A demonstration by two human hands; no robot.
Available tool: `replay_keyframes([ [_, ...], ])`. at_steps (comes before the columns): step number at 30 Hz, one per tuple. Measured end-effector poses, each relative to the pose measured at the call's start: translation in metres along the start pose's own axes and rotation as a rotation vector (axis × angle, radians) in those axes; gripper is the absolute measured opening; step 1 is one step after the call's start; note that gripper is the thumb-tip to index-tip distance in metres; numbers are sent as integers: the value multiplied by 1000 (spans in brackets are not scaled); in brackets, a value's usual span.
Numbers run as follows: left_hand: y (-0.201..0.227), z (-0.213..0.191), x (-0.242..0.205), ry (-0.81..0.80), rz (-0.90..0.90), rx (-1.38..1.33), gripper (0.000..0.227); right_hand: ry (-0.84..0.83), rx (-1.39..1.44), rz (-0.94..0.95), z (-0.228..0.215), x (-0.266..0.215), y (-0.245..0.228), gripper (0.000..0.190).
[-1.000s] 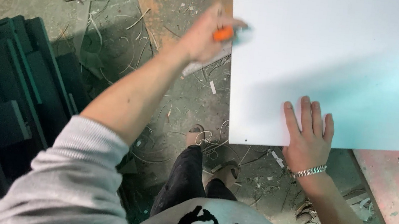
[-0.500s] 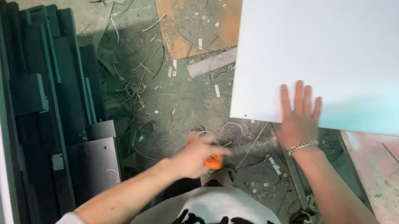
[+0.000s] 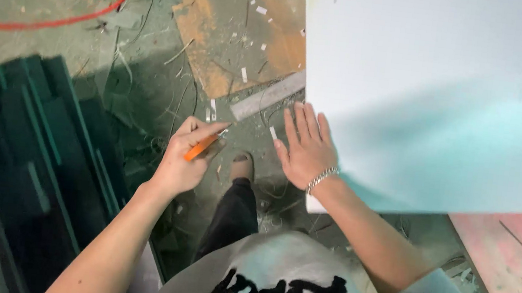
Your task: The person uses an orange utility knife to cut a large white sheet placed on a workbench. They make several cuts along the edges and corners, occasionally lifting and repositioning the sheet to access different sides. The person also scrapes the surface of the sheet with the knife.
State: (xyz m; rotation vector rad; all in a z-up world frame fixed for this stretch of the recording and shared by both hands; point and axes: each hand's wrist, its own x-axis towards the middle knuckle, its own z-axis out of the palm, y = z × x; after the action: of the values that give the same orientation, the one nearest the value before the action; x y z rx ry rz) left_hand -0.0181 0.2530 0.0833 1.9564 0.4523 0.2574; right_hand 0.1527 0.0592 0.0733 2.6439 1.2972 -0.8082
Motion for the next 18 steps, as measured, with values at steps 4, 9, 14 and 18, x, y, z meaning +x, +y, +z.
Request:
replay_keyframes([
  [4, -18, -36, 56, 3, 38, 34, 30, 179, -6, -18, -46, 105, 14, 65],
  [9, -29, -69, 116, -4, 10, 70, 31, 74, 90, -13, -51, 161, -27, 63],
  [14, -44, -72, 166, 35, -1, 13, 31, -355, 409, -328, 4, 117, -66, 54],
  [18, -43, -50, 199, 40, 188, 62, 34, 692, 228, -225, 8, 93, 6, 45],
])
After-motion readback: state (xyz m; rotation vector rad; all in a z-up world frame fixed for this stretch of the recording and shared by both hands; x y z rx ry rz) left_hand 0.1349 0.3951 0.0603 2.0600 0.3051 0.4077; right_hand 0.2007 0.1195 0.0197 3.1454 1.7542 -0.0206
